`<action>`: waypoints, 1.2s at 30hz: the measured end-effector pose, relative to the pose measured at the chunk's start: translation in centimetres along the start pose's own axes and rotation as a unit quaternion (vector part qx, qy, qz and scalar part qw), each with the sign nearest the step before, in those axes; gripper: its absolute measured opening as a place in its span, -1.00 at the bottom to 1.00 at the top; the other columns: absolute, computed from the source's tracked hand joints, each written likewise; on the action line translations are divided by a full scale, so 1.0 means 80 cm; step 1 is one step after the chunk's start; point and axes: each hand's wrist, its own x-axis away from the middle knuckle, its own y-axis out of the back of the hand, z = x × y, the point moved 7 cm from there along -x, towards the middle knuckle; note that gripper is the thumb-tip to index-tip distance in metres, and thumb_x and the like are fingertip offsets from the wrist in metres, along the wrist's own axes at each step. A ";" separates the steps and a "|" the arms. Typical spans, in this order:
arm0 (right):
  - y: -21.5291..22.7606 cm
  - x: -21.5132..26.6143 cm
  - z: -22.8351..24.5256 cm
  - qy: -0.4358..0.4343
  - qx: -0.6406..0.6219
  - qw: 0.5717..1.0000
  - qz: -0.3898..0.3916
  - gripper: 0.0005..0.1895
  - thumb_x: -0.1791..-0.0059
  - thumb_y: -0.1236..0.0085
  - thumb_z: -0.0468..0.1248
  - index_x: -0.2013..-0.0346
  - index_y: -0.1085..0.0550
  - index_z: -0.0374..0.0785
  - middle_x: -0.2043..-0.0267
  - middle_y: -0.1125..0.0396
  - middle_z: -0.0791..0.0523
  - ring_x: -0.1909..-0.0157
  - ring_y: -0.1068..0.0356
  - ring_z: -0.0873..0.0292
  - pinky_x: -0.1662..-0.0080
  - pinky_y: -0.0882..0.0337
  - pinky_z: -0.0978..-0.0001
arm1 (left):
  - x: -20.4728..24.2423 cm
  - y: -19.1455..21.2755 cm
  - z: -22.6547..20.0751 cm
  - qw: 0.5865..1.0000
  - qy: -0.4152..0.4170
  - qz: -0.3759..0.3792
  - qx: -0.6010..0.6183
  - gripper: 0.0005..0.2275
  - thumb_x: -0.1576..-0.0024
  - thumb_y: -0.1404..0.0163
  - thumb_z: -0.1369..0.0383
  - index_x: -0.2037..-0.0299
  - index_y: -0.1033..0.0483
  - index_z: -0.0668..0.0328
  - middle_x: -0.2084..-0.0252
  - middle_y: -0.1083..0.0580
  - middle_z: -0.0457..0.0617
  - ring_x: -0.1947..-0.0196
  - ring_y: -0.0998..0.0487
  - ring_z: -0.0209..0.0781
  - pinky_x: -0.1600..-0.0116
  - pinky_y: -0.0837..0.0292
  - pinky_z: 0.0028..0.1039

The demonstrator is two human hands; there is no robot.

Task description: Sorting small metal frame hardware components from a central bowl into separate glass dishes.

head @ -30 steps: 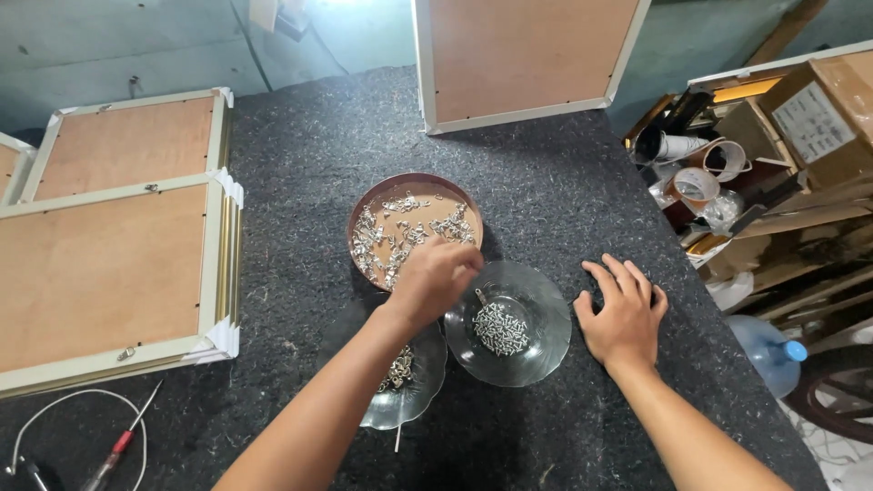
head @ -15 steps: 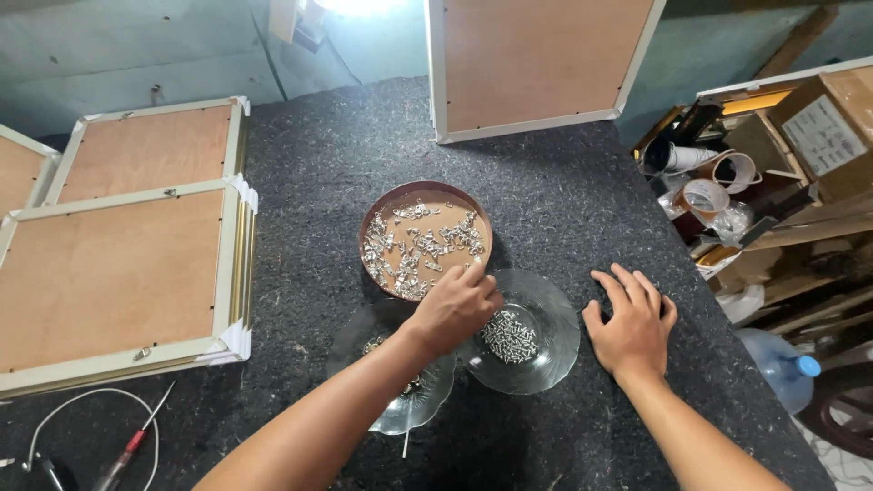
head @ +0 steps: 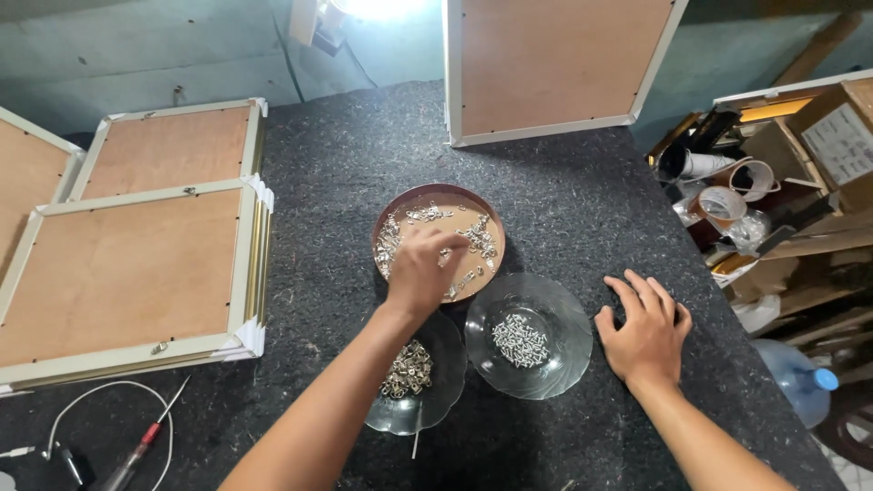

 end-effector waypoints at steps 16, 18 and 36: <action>0.004 -0.002 0.005 -0.004 -0.014 1.000 0.017 -0.58 0.16 0.17 -0.08 0.00 -0.31 0.18 -0.17 -0.13 0.26 -0.24 -0.01 0.18 -0.16 0.07 -0.02 | 0.021 -0.035 0.024 0.996 0.023 0.053 -0.068 -0.88 0.17 -0.06 0.28 0.43 -0.48 -0.26 0.54 -0.42 -0.30 0.42 -0.40 -0.20 0.33 -0.36 -0.45; 0.003 -0.002 0.003 -0.004 0.000 1.000 0.017 -0.58 0.16 0.17 -0.07 0.00 -0.31 0.19 -0.18 -0.13 0.27 -0.24 -0.02 0.19 -0.16 0.06 -0.01 | 0.018 -0.032 0.030 0.993 0.050 0.083 -0.060 -0.88 0.22 -0.11 0.26 0.47 -0.50 -0.27 0.52 -0.43 -0.30 0.37 -0.39 -0.21 0.31 -0.36 -0.45; -0.006 -0.004 -0.002 -0.023 -0.005 0.999 0.039 -0.59 0.14 0.18 -0.06 -0.02 -0.29 0.21 -0.20 -0.09 0.32 -0.27 0.03 0.21 -0.18 0.11 -0.02 | -0.015 -0.072 0.038 0.987 0.055 0.108 -0.107 -0.90 0.14 0.00 0.20 0.55 -0.33 -0.14 0.54 -0.34 -0.24 0.33 -0.38 -0.18 0.29 -0.36 -0.34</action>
